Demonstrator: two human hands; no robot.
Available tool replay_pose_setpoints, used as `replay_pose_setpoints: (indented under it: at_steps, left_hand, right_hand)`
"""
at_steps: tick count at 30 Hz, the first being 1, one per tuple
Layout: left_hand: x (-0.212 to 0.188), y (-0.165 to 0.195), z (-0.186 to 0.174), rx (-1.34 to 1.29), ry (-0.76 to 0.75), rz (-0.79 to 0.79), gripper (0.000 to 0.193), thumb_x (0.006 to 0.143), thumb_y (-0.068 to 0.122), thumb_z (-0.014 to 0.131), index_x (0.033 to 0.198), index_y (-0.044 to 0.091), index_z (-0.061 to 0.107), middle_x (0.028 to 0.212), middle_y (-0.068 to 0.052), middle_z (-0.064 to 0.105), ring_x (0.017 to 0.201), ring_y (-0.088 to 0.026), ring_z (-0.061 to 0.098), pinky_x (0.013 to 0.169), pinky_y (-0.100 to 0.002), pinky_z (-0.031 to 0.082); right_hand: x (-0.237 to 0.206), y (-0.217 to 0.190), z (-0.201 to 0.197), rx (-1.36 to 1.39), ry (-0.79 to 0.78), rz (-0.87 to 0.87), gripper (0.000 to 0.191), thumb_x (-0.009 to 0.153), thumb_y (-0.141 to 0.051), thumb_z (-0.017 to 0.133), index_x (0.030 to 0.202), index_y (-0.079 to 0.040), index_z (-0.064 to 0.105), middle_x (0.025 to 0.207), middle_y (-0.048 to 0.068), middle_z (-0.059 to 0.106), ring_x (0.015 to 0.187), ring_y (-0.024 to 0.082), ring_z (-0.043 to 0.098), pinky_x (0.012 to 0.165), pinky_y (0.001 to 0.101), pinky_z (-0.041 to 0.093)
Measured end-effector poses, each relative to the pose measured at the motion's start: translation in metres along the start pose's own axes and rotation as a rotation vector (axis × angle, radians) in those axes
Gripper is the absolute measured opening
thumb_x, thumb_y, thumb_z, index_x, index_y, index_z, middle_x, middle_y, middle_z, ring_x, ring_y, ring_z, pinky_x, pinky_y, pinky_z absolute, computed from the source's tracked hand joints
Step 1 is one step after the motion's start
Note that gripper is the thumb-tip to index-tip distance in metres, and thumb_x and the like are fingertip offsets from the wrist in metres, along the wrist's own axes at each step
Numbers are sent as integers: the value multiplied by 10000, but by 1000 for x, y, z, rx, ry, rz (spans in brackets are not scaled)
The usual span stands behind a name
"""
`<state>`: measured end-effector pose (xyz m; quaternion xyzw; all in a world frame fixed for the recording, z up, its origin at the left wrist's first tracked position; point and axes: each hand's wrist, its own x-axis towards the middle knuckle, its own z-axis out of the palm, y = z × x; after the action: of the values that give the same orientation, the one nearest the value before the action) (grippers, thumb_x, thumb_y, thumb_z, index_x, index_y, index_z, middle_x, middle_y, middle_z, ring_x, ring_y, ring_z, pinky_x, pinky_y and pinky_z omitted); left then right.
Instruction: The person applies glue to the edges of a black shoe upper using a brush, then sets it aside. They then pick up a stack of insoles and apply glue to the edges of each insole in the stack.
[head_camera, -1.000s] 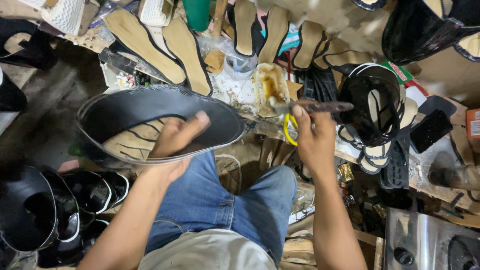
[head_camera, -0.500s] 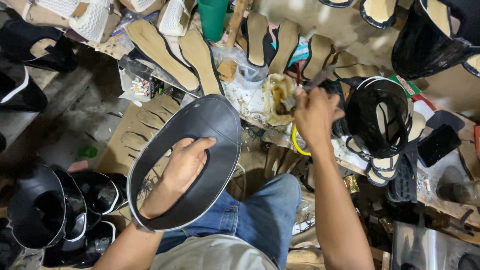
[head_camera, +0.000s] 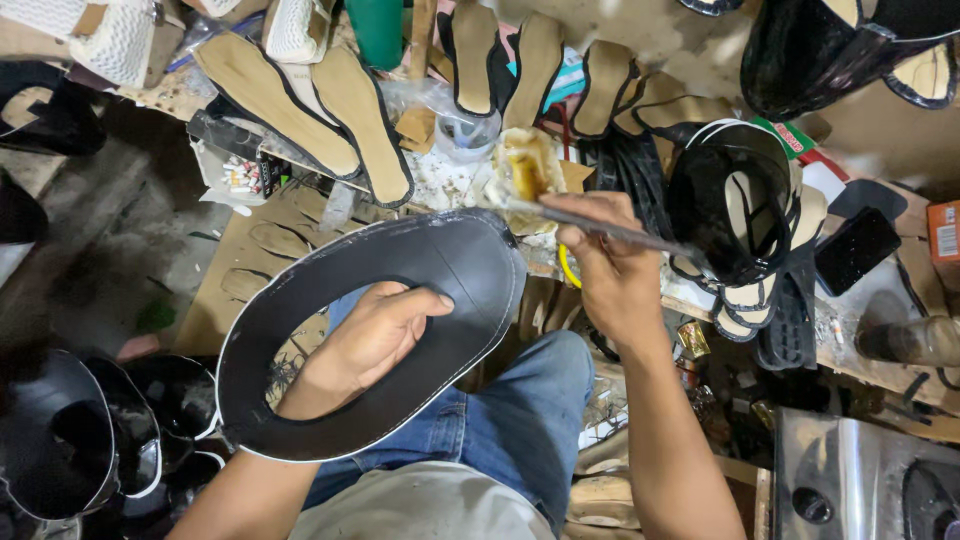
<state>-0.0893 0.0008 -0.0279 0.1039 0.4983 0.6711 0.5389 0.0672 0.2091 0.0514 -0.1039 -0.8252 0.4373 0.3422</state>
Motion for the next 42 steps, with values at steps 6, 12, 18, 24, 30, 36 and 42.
replay_pose_setpoints:
  at_steps: [6, 12, 18, 24, 30, 36, 42]
  left_hand:
    - [1, 1, -3, -41, 29, 23, 280, 830, 112, 743, 601, 72, 586, 552, -4, 512, 482, -91, 448, 459, -271, 315]
    - [-1, 4, -11, -74, 51, 71, 238, 833, 78, 738, 632, 66, 613, 580, 0, 524, 524, -84, 477, 498, -265, 343]
    - [4, -1, -6, -87, 18, -33, 202, 831, 64, 727, 653, 80, 632, 565, 22, 501, 493, -73, 447, 459, -263, 307]
    - [9, -5, -20, -189, 91, 96, 225, 864, 59, 711, 654, 80, 633, 552, 41, 481, 459, -57, 416, 431, -250, 267]
    - [17, -3, -31, -256, 108, 225, 239, 899, 32, 705, 682, 84, 619, 563, 65, 446, 458, -44, 393, 433, -241, 256]
    - [17, -4, -25, -262, 156, 198, 198, 852, 14, 659, 659, 48, 625, 566, 33, 507, 489, -58, 467, 477, -223, 316]
    - [15, -16, -42, -271, 25, 291, 143, 927, 17, 688, 785, 3, 679, 717, 8, 585, 650, -73, 532, 603, -240, 386]
  right_hand:
    - [-3, 1, -2, -215, -35, -40, 198, 1015, -165, 684, 1188, -103, 759, 1076, 49, 688, 1081, 228, 541, 1002, 360, 458]
    - [-10, -5, -2, -242, 52, 2, 165, 1027, -179, 676, 1160, -102, 736, 1033, 49, 673, 1064, 220, 544, 979, 362, 441]
    - [-3, -12, -3, -214, -35, -99, 195, 1024, -185, 659, 1179, -101, 744, 1082, 29, 723, 1104, 234, 520, 1037, 376, 429]
    - [-15, -8, -4, -227, -88, -30, 180, 1017, -155, 645, 1129, -89, 770, 1048, 21, 741, 1077, 234, 514, 1032, 377, 412]
    - [-27, -4, 0, -50, 18, 107, 169, 1027, -189, 643, 1095, -72, 745, 1053, 54, 683, 1023, 220, 604, 943, 357, 471]
    - [-19, -6, 15, -333, 102, 9, 145, 1009, -161, 697, 1083, -55, 764, 1001, 73, 710, 998, 248, 613, 930, 376, 457]
    - [-14, 3, 19, -313, 6, -65, 148, 983, -164, 677, 1079, -112, 778, 1092, 65, 735, 1066, 306, 571, 974, 422, 420]
